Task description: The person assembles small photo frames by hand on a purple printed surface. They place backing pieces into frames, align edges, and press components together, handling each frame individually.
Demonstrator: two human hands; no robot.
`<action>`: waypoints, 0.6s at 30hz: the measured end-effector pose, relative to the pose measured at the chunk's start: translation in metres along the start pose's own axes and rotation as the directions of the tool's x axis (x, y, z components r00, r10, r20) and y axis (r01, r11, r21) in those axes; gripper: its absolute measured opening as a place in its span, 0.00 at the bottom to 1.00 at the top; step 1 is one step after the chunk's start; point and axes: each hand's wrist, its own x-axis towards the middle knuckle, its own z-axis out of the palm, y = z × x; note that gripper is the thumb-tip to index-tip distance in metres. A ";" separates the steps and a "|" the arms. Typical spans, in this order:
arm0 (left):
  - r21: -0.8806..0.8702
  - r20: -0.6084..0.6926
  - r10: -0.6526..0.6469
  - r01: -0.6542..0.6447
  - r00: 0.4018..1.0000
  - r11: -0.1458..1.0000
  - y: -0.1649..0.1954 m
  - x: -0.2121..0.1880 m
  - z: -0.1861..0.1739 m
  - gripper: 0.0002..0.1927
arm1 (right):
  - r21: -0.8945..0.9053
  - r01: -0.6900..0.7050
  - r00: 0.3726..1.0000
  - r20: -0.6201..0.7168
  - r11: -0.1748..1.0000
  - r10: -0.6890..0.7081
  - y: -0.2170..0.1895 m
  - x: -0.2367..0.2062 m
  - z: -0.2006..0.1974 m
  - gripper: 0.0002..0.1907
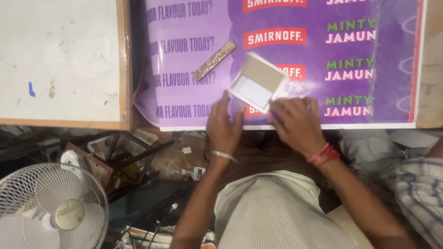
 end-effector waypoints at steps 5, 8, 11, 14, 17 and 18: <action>-0.188 0.230 -0.158 0.204 0.960 0.961 -0.019 0.056 0.007 0.27 | 0.068 0.166 0.983 0.064 0.984 -0.170 -0.007 -0.012 0.008 0.17; -0.338 0.149 0.168 -0.110 0.974 0.935 -0.021 0.087 0.006 0.28 | 0.111 0.170 0.985 0.021 0.979 -0.173 0.012 0.005 0.001 0.22; -0.471 0.314 0.255 -0.083 0.914 0.878 -0.012 0.115 0.005 0.28 | 0.062 -0.001 0.991 0.134 0.998 -0.007 0.039 0.037 -0.009 0.51; -0.423 0.579 0.165 0.120 0.799 0.898 0.001 0.141 0.006 0.25 | -0.081 0.111 0.983 0.156 0.991 -0.097 0.061 0.063 -0.017 0.71; -0.350 0.623 0.166 0.082 0.764 0.933 0.010 0.154 0.011 0.18 | -0.112 0.091 0.885 0.464 0.990 -0.029 0.070 0.073 -0.016 0.73; -0.335 0.614 0.179 0.049 0.769 0.941 0.011 0.152 0.013 0.15 | -0.112 0.090 0.887 0.460 0.990 -0.029 0.070 0.072 -0.015 0.72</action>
